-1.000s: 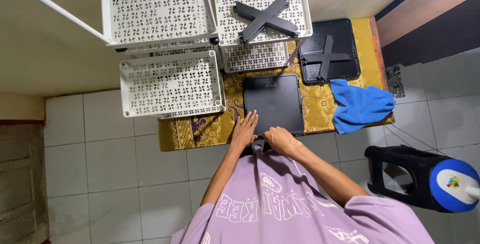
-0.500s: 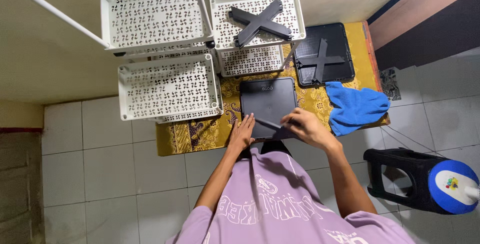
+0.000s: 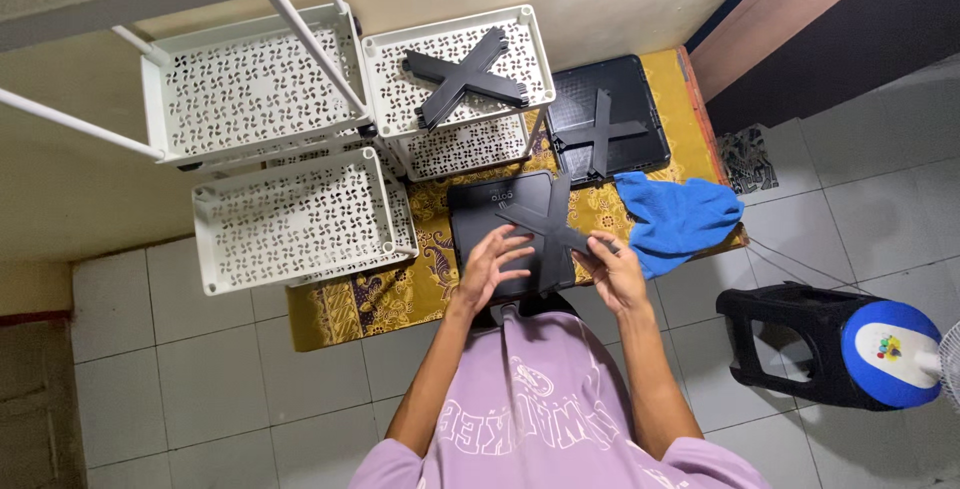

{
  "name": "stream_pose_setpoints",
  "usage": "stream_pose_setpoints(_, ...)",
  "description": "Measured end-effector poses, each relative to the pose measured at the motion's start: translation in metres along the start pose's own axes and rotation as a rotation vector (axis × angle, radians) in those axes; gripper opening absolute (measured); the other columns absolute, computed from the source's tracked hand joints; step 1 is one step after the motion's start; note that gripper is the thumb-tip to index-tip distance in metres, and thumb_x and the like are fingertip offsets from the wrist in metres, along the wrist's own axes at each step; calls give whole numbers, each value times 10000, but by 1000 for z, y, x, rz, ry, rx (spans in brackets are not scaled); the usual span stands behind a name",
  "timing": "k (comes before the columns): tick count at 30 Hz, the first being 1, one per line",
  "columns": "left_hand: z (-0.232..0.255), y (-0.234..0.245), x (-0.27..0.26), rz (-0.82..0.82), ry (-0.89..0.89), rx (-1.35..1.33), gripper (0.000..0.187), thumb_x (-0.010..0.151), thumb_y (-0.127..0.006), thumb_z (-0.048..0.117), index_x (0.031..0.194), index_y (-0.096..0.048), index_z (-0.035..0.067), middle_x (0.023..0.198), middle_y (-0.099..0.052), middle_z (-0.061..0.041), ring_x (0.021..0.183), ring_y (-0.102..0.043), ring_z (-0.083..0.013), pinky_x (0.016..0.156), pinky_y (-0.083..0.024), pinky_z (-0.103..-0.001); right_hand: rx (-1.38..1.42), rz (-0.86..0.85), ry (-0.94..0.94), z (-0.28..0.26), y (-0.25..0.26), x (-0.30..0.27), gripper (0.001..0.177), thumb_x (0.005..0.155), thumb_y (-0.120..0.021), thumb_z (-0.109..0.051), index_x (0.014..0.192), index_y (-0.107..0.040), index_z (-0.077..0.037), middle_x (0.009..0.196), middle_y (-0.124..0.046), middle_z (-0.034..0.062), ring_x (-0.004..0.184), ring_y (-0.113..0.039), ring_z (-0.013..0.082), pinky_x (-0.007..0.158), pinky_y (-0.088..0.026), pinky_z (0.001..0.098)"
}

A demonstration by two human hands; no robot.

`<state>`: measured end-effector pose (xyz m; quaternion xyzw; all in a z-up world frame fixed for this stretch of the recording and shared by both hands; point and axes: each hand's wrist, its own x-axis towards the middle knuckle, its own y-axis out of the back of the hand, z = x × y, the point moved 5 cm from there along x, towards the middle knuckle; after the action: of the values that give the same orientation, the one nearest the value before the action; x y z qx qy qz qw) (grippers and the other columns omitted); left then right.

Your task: The person assembles a black plastic folding stool by unfolding its legs and securing them into place. They then wipe the stool's surface with a blue cloth. The task is performed on a table with a patterned cloth, near a white shelving unit.

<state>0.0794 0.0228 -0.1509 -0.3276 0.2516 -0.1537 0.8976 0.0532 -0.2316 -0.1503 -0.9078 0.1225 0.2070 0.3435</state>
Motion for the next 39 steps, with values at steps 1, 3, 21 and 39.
stream_pose_setpoints(1, -11, -4, 7, 41, 44, 71, 638, 986, -564, 418, 1476, -404, 41, 1315, -636, -139, 1140, -665, -209, 845, -597, -385, -59, 8, -13, 7, 8, 2, 151, 966, -648, -31, 1107, -630, 17, 1087, -687, 141, 946, -724, 224, 884, -625, 378)
stream_pose_setpoints(3, -39, -7, 21, 116, 135, 217, 606, 980, -609, 335, 1478, -427, 41, 1246, -662, -85, 1036, -654, -141, 773, -568, -301, -171, 27, -33, 17, 21, 3, 155, 957, -671, -14, 1100, -632, 31, 1082, -683, 130, 938, -709, 194, 859, -627, 370)
stream_pose_setpoints(21, 5, -42, 66, 132, -81, 1016, 405, 900, -672, 146, 1270, -666, -19, 816, -709, -38, 745, -630, -98, 736, -530, -289, -1654, -348, 582, -93, -84, -39, 959, 652, -904, -251, 1415, -399, 39, 1575, -172, 344, 1437, -211, 576, 1092, -282, 594)
stream_pose_setpoints(39, -7, -52, 119, 230, -274, 948, 555, 999, -651, 251, 1469, -498, 0, 1353, -651, -200, 1206, -635, -210, 1028, -470, -328, -1519, 61, 389, -71, -36, 22, 447, 776, -815, -210, 1168, -730, -13, 968, -567, 194, 908, -594, 359, 817, -498, 460)
